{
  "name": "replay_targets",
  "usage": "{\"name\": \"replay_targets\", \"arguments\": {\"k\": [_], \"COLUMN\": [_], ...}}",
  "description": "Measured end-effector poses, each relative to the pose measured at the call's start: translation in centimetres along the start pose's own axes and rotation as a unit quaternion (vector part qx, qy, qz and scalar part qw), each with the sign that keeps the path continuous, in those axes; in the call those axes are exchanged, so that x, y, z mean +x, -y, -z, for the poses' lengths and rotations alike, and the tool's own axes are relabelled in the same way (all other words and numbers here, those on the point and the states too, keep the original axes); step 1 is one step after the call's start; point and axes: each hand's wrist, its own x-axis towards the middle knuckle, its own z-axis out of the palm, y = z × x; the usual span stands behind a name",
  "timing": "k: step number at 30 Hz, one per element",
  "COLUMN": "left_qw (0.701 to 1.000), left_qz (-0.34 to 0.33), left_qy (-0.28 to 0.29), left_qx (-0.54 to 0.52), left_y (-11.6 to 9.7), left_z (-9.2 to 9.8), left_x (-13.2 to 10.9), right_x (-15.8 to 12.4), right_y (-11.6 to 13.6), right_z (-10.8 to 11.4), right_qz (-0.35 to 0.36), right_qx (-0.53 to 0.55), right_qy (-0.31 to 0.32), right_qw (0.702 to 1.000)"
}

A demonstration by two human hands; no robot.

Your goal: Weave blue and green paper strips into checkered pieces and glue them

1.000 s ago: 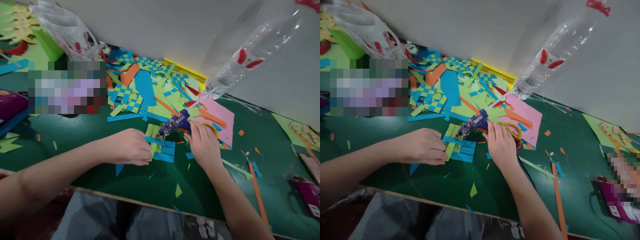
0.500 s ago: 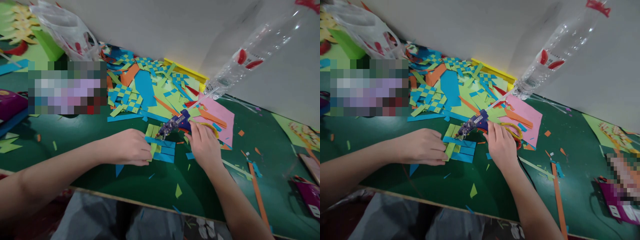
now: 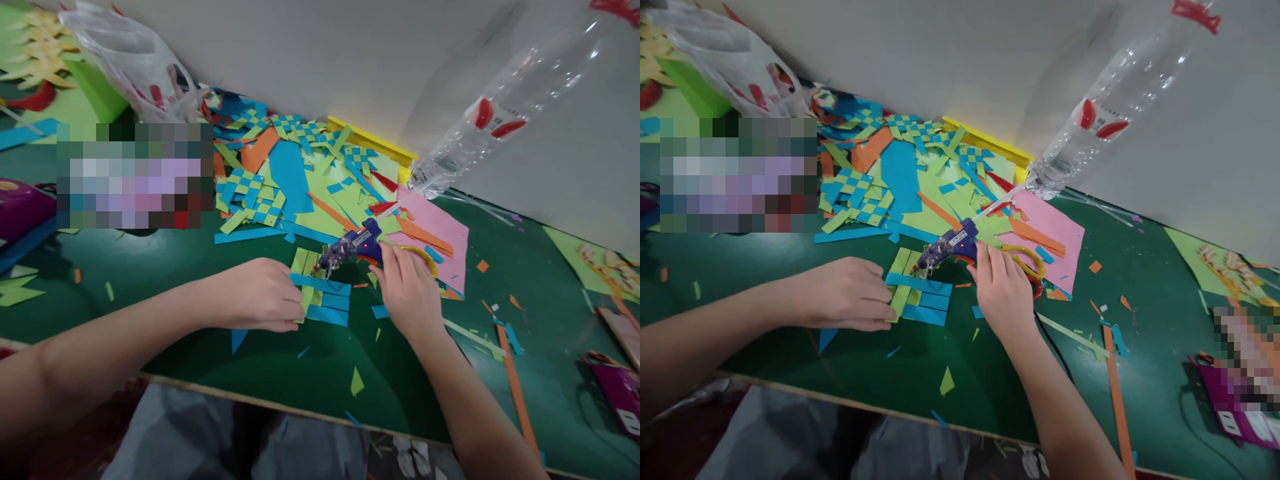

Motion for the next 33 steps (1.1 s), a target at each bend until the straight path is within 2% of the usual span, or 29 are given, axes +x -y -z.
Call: {"name": "replay_targets", "arguments": {"k": [8,24,28,33], "left_qw": [0.999,1.0,1.0,1.0], "left_qz": [0.01,0.003,0.002,0.008], "left_qy": [0.04,0.017,-0.012,-0.011], "left_qx": [0.016,0.009,-0.015,-0.024], "left_y": [-0.31,-0.19,0.06,-0.05], "left_z": [0.35,0.15,-0.02,0.21], "left_x": [0.05,0.15,0.11,0.24], "right_x": [-0.07,-0.24,-0.18,-0.11], "right_y": [0.08,-0.11,-0.2,-0.28], "right_z": [-0.1,-0.42,-0.26,0.01], "right_qz": [0.003,-0.003,-0.007,-0.007], "right_qx": [-0.003,0.015,0.011,-0.012], "right_qy": [0.001,-0.004,-0.027,-0.077], "right_qw": [1.0,1.0,1.0,0.997]}}
